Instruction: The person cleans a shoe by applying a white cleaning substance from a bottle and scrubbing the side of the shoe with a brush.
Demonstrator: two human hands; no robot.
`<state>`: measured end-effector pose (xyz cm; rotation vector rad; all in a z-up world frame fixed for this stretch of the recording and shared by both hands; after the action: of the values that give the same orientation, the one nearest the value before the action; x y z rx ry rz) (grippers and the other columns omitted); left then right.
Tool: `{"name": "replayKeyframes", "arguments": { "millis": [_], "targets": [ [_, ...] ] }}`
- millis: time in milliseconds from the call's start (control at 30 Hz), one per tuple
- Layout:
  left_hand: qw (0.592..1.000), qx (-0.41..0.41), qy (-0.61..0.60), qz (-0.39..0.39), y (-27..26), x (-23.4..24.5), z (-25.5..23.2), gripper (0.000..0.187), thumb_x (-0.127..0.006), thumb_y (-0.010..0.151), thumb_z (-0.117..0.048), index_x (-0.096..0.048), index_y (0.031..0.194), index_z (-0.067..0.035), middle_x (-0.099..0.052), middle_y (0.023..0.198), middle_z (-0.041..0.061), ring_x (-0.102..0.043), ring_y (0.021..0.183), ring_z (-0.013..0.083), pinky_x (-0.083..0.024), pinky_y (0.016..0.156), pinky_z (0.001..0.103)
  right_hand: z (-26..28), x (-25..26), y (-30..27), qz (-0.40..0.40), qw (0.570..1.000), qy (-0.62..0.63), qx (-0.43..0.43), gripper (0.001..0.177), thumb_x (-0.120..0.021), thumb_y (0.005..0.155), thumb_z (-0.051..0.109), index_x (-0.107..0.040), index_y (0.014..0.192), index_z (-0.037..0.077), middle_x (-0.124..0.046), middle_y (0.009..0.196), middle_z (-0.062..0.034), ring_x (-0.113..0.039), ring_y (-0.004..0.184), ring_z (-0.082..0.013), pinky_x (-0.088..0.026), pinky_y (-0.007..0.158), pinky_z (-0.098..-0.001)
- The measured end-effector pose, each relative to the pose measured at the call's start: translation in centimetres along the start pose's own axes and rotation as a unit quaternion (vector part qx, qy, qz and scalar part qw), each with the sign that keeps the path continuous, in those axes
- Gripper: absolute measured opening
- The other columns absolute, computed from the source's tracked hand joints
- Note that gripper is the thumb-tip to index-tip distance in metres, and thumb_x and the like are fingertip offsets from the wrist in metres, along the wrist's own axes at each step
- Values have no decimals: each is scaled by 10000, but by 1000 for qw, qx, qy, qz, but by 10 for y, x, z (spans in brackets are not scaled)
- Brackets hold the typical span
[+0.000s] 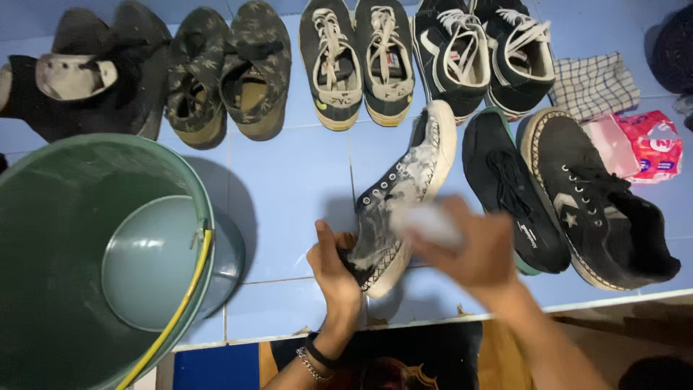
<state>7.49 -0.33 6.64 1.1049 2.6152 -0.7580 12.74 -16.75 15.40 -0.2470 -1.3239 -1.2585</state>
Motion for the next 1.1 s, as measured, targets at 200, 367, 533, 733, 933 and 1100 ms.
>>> {"name": "replayKeyframes", "arguments": {
  "millis": [200,367,533,733,933,1100],
  "targets": [
    [1000,-11,25,-15,1,3,1,628,-445,1058,-451,-392,520,-131,-428,536,3,-385,543,123,-312,542,328,-38,-45,-50,47,985,-161,41,562,-624,895,578,-608,1386,304,-663,1282,30,-657,834,-16,-334,510,-322],
    [999,-23,-26,7,1,-1,-4,548,-427,1057,-480,-228,634,-194,-212,610,-43,-240,578,102,-199,542,323,-25,7,26,15,988,44,-146,391,-699,1011,422,-549,878,86,-501,625,-51,-426,546,-197,-345,530,-388],
    [998,-25,-60,17,-1,3,3,571,-424,1057,-467,-251,596,-177,-244,561,-22,-270,534,112,-210,519,323,-4,-40,-5,278,900,171,-289,427,-701,687,457,-598,1084,342,-659,1033,135,-614,1002,16,-475,935,-252],
    [999,13,-43,-10,5,4,5,568,-490,1014,-506,-289,602,-171,-291,602,-21,-325,582,119,-296,559,307,-14,-1,11,-12,999,17,-46,372,-728,912,507,-657,1056,171,-641,854,-47,-564,598,-213,-411,527,-360],
    [999,22,-37,-1,10,9,9,542,-534,1039,-345,-326,572,-165,-309,559,-13,-314,527,110,-258,533,283,-46,-14,7,-25,998,51,4,447,-842,858,484,-669,1048,118,-658,826,-103,-700,722,-254,-534,591,-345],
    [999,29,16,-2,-3,1,-13,456,-507,984,-261,-250,618,-176,-250,612,-23,-241,587,109,-194,542,335,8,5,3,-54,985,-43,156,427,-781,894,508,-768,1119,146,-785,1016,-57,-727,766,-202,-516,539,-353]
  ]
}}
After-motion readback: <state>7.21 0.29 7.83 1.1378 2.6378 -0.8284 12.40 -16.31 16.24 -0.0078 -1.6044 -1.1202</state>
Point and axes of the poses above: each hand's wrist, its own y-axis towards the middle knuckle, its own x-axis out of the back of the hand, z = x × y, the point moved 2 cm from there along y, towards the middle knuckle
